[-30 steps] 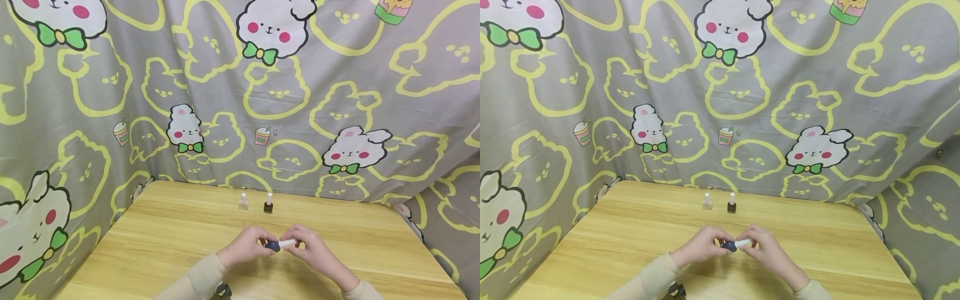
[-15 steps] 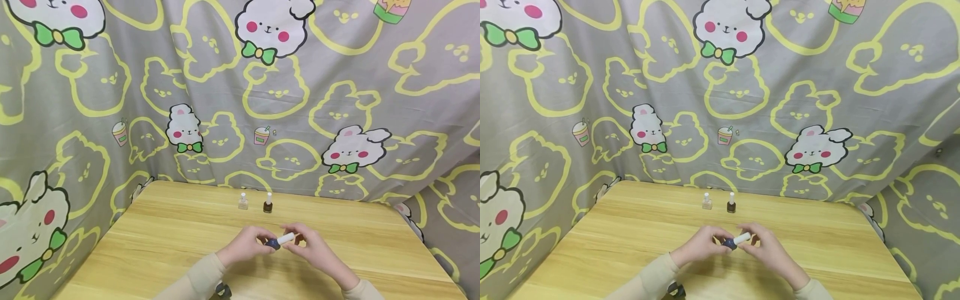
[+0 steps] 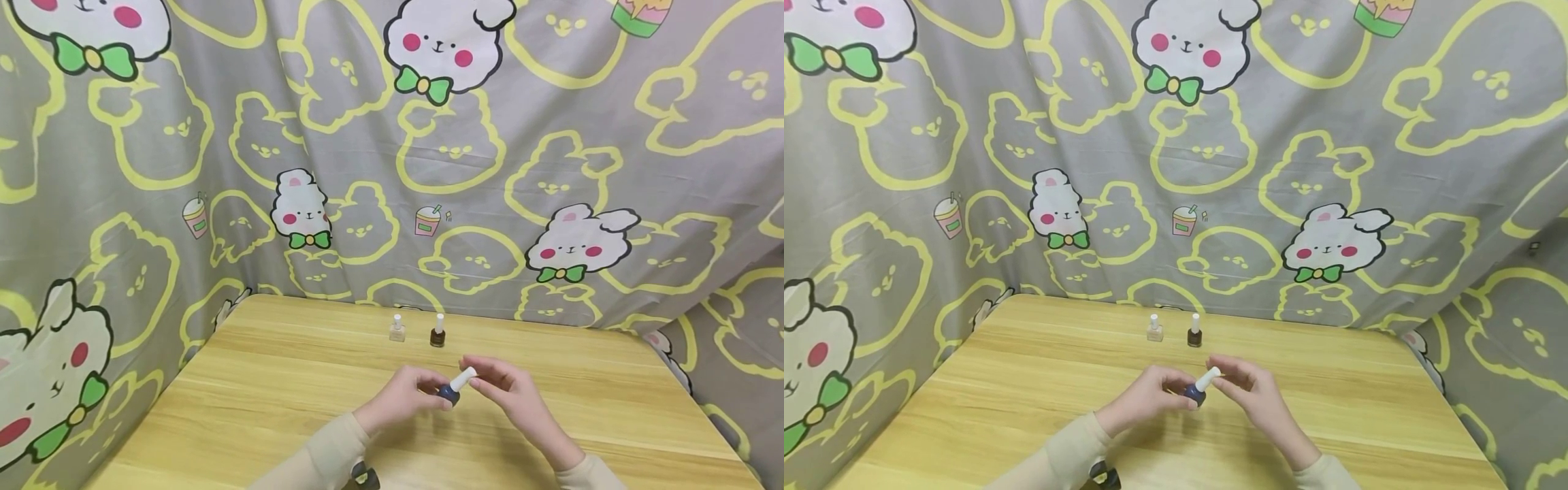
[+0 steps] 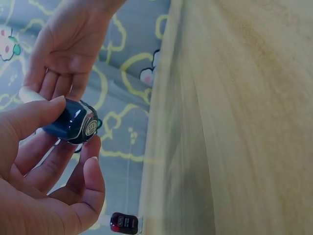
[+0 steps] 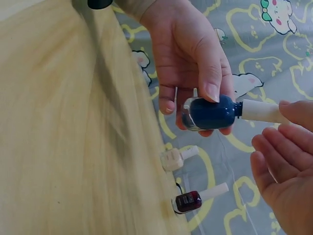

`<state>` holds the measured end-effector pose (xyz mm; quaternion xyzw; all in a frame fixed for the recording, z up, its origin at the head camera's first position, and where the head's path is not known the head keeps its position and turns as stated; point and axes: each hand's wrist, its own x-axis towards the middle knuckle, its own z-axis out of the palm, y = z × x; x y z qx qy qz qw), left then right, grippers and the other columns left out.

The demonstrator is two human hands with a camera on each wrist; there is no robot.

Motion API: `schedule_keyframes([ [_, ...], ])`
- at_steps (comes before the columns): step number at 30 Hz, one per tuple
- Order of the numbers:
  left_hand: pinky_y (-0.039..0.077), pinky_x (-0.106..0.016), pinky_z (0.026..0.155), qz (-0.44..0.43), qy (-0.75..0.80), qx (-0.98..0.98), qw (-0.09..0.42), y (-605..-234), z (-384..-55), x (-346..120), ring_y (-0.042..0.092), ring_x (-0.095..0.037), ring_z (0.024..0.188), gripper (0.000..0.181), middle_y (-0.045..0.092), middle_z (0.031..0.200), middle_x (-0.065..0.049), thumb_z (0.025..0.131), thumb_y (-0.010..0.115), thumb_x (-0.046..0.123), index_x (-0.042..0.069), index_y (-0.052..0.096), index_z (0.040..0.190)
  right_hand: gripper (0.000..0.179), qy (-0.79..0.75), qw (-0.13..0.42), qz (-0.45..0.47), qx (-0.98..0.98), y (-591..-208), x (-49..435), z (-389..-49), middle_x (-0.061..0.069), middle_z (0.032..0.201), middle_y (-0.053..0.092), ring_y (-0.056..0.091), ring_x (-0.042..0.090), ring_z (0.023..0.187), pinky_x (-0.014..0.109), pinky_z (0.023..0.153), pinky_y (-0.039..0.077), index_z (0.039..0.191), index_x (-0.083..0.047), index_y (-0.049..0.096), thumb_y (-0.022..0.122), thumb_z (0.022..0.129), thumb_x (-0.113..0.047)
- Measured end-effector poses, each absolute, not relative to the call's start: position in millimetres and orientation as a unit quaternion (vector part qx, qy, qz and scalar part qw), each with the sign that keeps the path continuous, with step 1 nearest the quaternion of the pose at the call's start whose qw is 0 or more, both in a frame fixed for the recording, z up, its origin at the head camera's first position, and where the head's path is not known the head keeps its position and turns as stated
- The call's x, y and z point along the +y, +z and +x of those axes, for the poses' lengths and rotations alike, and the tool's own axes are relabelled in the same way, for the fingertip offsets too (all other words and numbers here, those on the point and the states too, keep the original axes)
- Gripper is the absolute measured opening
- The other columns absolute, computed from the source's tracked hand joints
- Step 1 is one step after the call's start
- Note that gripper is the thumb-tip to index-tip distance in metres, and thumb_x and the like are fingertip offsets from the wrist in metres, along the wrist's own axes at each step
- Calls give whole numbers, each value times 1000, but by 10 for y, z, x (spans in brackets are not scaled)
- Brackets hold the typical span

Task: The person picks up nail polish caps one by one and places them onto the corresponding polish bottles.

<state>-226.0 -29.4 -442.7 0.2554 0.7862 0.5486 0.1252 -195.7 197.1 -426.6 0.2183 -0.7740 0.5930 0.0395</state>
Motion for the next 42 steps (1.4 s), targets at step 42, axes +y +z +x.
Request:
schedule_keyframes([
  [42, 51, -21, 68, 236, 555, 791, 102, -4439, -2177, -240, 65, -7, 79, 26, 75, 96, 0, 81, 78, 21, 12, 75, 105, 29, 606, 120, 172, -768, -4362, 1849, -1928, 4, 110, 72, 65, 1, 96, 17, 82, 53, 119, 4, 61, 66, 91, -5],
])
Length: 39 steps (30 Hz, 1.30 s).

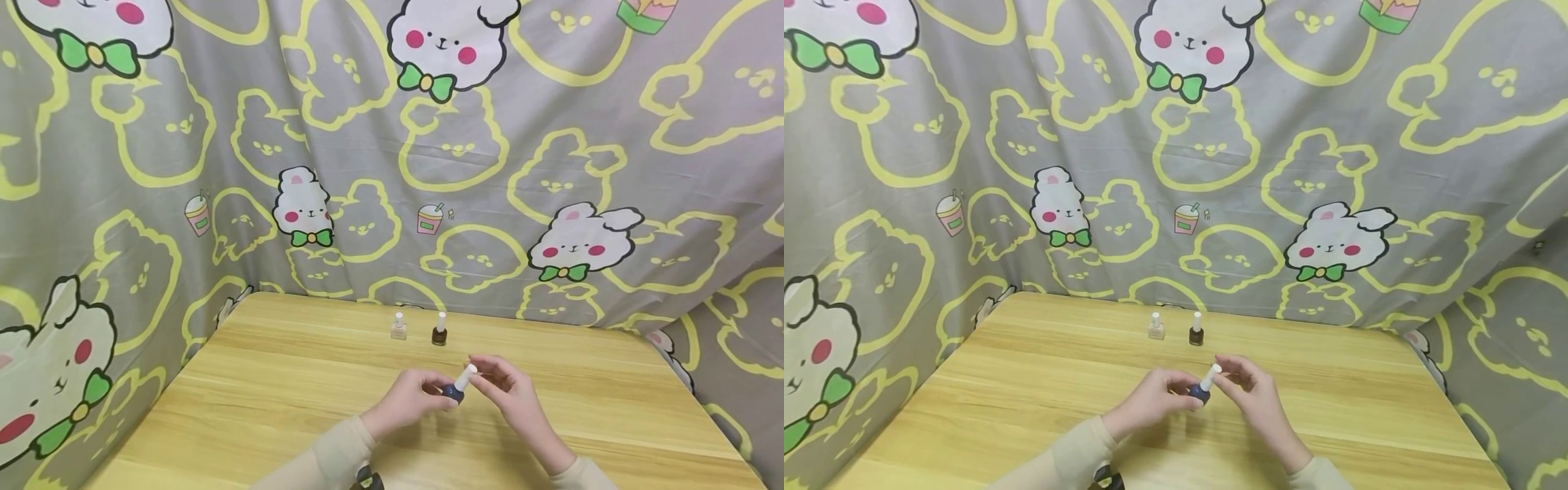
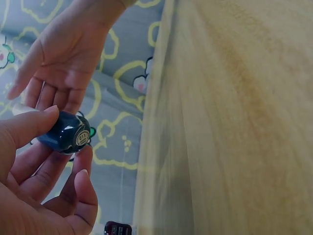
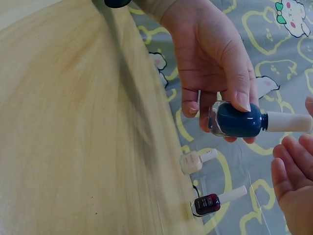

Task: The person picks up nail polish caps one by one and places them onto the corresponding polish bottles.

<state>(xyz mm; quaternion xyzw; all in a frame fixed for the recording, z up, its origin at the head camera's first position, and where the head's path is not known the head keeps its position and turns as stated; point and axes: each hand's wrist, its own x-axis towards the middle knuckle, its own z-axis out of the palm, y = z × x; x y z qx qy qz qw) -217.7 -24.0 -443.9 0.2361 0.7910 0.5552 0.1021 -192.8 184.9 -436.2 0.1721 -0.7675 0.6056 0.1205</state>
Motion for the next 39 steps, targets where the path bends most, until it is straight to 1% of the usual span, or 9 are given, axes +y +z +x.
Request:
schedule_keyframes([
  [1, 51, -22, 68, 231, 558, 790, 105, -4440, -2183, -243, 65, -8, 81, 26, 75, 97, 0, 82, 77, 22, 12, 74, 106, 32, 609, 112, 173, -766, -4365, 1859, -1933, 6, 114, 71, 65, 1, 99, 17, 84, 52, 122, 3, 60, 64, 92, -6],
  [4, 51, -23, 70, 222, 572, 781, 114, -4429, -2184, -248, 64, -9, 85, 27, 75, 99, -2, 83, 77, 21, 11, 73, 108, 37, 616, 90, 175, -762, -4382, 1888, -1945, 3, 122, 69, 64, -1, 106, 16, 89, 51, 129, 4, 56, 60, 95, -9],
  [8, 50, -24, 76, 218, 589, 768, 127, -4438, -2188, -241, 65, -11, 87, 27, 75, 101, -4, 83, 76, 18, 10, 73, 108, 41, 621, 77, 186, -758, -4414, 1920, -1973, -7, 124, 68, 62, -2, 111, 15, 92, 49, 134, 5, 52, 59, 97, -10],
  [13, 51, -25, 79, 226, 596, 757, 146, -4470, -2196, -237, 67, -12, 87, 26, 75, 101, -3, 83, 76, 16, 11, 74, 108, 39, 626, 57, 220, -746, -4426, 1935, -1984, -5, 125, 68, 63, 1, 112, 17, 91, 50, 134, 4, 53, 58, 96, -7],
  [20, 51, -24, 76, 238, 592, 755, 152, -4500, -2203, -233, 65, -8, 82, 22, 74, 99, -3, 82, 76, 15, 10, 75, 103, 28, 626, 43, 256, -735, -4416, 1912, -1963, 0, 114, 73, 68, 6, 106, 21, 89, 53, 122, 5, 61, 58, 95, -3],
  [29, 50, -20, 73, 257, 565, 776, 110, -4496, -2164, -194, 64, -1, 80, 21, 75, 96, 1, 80, 79, 18, 11, 76, 100, 20, 639, 54, 217, -736, -4386, 1887, -1933, -8, 98, 75, 71, 7, 91, 23, 82, 56, 106, 10, 61, 65, 90, -2],
  [32, 50, -19, 71, 257, 560, 781, 99, -4491, -2138, -183, 63, -1, 78, 21, 75, 94, 3, 79, 80, 19, 12, 76, 99, 14, 643, 71, 207, -734, -4376, 1874, -1924, -9, 91, 73, 69, 6, 81, 22, 75, 56, 97, 8, 60, 67, 87, 1],
  [35, 50, -19, 71, 253, 561, 782, 98, -4480, -2108, -173, 63, -2, 77, 21, 74, 93, 4, 79, 80, 19, 12, 76, 98, 13, 640, 95, 205, -734, -4375, 1854, -1913, -10, 84, 69, 64, 4, 74, 21, 67, 54, 91, 7, 58, 69, 85, 4],
  [39, 50, -19, 71, 245, 565, 781, 102, -4469, -2081, -160, 64, -3, 77, 20, 74, 92, 3, 79, 80, 19, 13, 76, 97, 15, 638, 120, 202, -733, -4388, 1826, -1901, -10, 80, 66, 62, 3, 72, 20, 63, 52, 88, 5, 56, 70, 83, 5],
])
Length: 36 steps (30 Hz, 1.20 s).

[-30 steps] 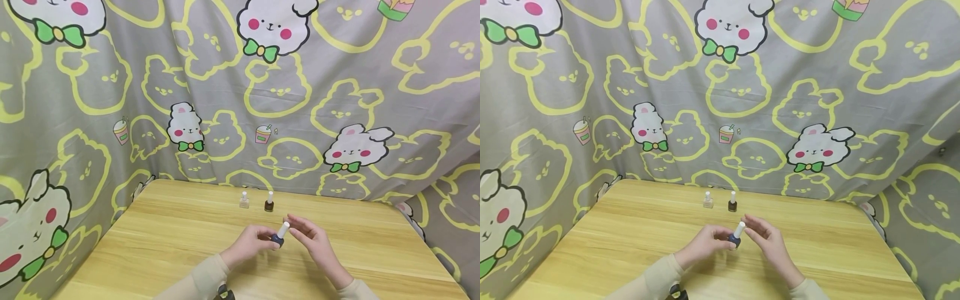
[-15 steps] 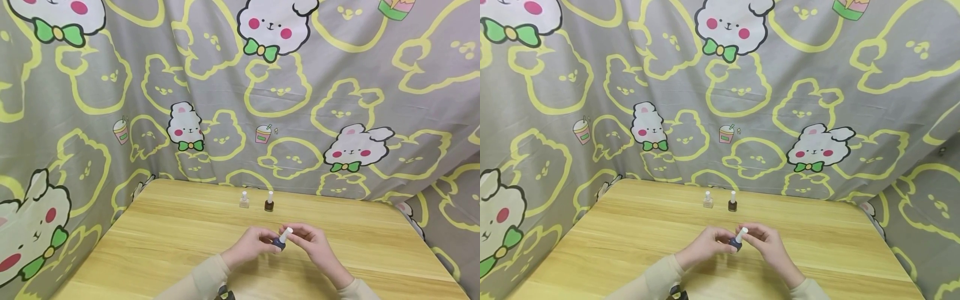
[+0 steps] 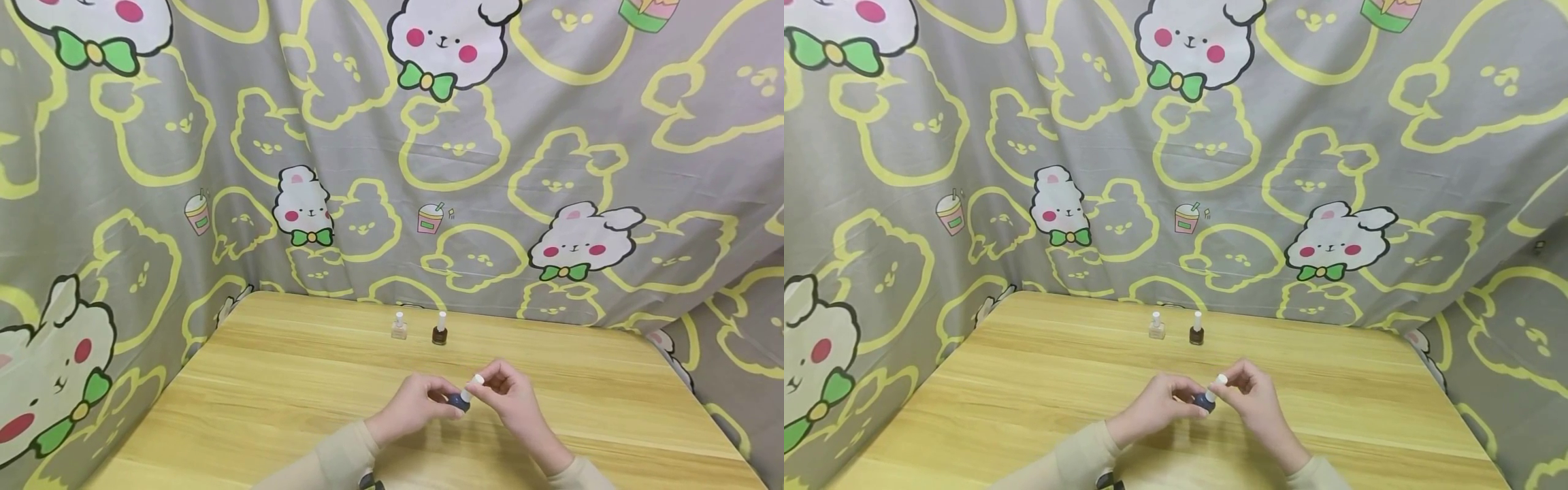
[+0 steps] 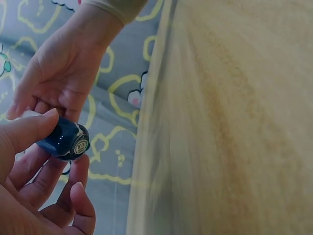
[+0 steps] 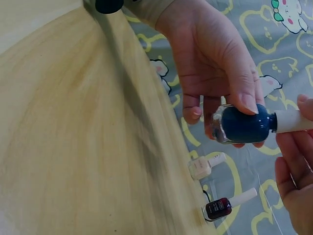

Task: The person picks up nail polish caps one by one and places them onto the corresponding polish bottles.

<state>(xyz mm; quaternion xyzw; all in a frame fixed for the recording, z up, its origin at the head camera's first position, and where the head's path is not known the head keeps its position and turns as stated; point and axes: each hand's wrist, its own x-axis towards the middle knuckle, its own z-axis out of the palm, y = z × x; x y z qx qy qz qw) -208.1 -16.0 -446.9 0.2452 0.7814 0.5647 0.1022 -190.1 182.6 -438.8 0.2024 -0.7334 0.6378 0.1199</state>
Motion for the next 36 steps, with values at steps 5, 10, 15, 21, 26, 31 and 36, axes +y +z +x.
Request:
schedule_keyframes([
  [5, 50, -20, 68, 244, 564, 782, 110, -4448, -2075, -171, 63, -3, 76, 21, 73, 92, 4, 80, 80, 21, 12, 75, 98, 16, 643, 130, 203, -727, -4411, 1818, -1914, -10, 81, 65, 62, 2, 73, 20, 65, 53, 91, 7, 55, 69, 84, 6],
  [10, 49, -21, 68, 232, 568, 781, 120, -4441, -2104, -187, 62, -4, 79, 25, 74, 95, 3, 81, 79, 21, 11, 74, 103, 25, 653, 108, 205, -721, -4423, 1855, -1947, -11, 94, 71, 67, 1, 88, 18, 78, 54, 109, 15, 54, 64, 89, 5],
  [15, 50, -21, 68, 229, 584, 768, 131, -4441, -2137, -195, 63, -6, 79, 25, 74, 99, -4, 83, 77, 18, 11, 74, 106, 35, 659, 64, 228, -714, -4404, 1904, -1956, -8, 113, 72, 67, 4, 106, 19, 90, 52, 127, 14, 51, 57, 95, 0],
  [21, 50, -21, 71, 234, 590, 759, 147, -4451, -2156, -205, 64, -7, 78, 21, 73, 99, -4, 85, 74, 16, 10, 75, 104, 32, 635, 52, 254, -728, -4393, 1917, -1963, -1, 116, 72, 67, 7, 108, 20, 92, 51, 126, 10, 56, 55, 97, -2],
  [26, 48, -22, 72, 230, 587, 762, 148, -4451, -2160, -199, 63, -7, 79, 21, 74, 98, -3, 84, 75, 17, 10, 75, 104, 27, 637, 56, 247, -728, -4409, 1921, -1963, -4, 112, 74, 69, 7, 105, 21, 90, 53, 122, 7, 59, 56, 96, -2],
  [31, 48, -22, 70, 234, 578, 769, 142, -4459, -2160, -198, 63, -5, 78, 23, 73, 95, 0, 84, 76, 21, 11, 75, 104, 24, 648, 61, 241, -720, -4412, 1914, -1957, -6, 108, 74, 69, 7, 101, 22, 89, 54, 115, 11, 60, 59, 94, -1],
  [36, 49, -20, 67, 235, 574, 774, 127, -4468, -2141, -190, 63, -3, 76, 24, 74, 92, 3, 81, 79, 21, 10, 75, 102, 18, 661, 76, 210, -716, -4408, 1889, -1941, -7, 96, 74, 69, 5, 88, 21, 81, 55, 103, 13, 58, 64, 89, 4],
])
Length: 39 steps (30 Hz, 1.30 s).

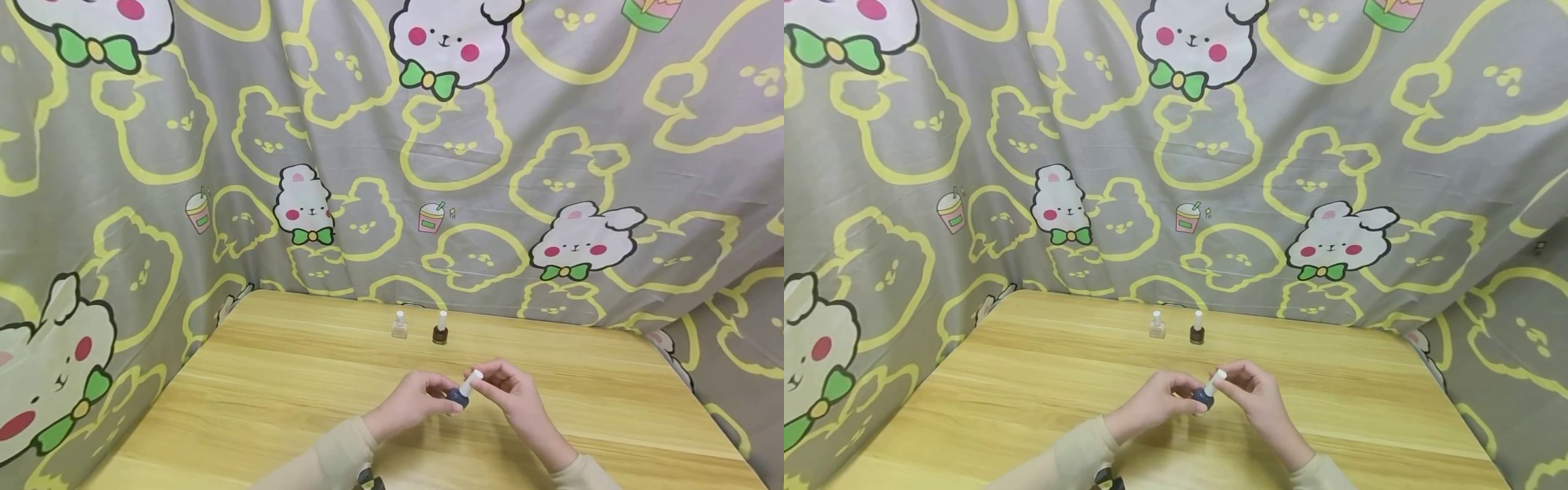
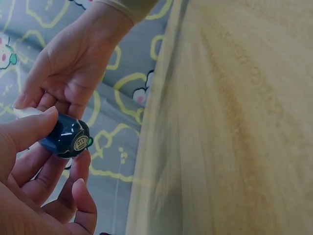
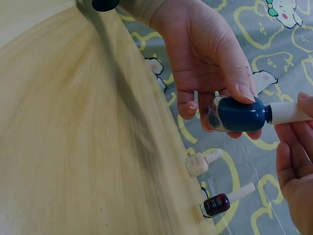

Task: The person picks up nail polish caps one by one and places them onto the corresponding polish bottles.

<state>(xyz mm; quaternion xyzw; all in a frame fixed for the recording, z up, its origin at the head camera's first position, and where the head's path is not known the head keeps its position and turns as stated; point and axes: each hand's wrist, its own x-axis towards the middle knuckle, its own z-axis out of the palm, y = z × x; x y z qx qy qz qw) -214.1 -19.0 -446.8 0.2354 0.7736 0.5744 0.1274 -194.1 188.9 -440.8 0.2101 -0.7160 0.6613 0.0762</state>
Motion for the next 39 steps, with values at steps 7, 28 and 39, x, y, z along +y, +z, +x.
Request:
schedule_keyframes([
  [7, 49, -20, 63, 237, 568, 781, 106, -4458, -2103, -175, 61, -1, 74, 23, 74, 89, 5, 78, 81, 22, 11, 76, 98, 15, 652, 130, 172, -727, -4402, 1828, -1910, -8, 80, 66, 61, 3, 71, 19, 64, 51, 91, 7, 58, 70, 83, 5],
  [28, 48, -23, 68, 219, 582, 771, 136, -4463, -2160, -215, 63, -12, 86, 29, 74, 100, -2, 83, 76, 22, 12, 73, 110, 39, 662, 83, 213, -714, -4399, 1904, -1943, -7, 119, 70, 65, 3, 109, 18, 91, 51, 129, 13, 50, 59, 94, 0],
  [39, 47, -23, 73, 238, 575, 769, 144, -4443, -2162, -214, 62, -14, 92, 28, 74, 107, -4, 87, 72, 20, 12, 72, 114, 32, 633, 62, 237, -734, -4381, 1944, -1944, -7, 116, 72, 66, 4, 109, 19, 92, 51, 127, 6, 58, 56, 97, -4],
])
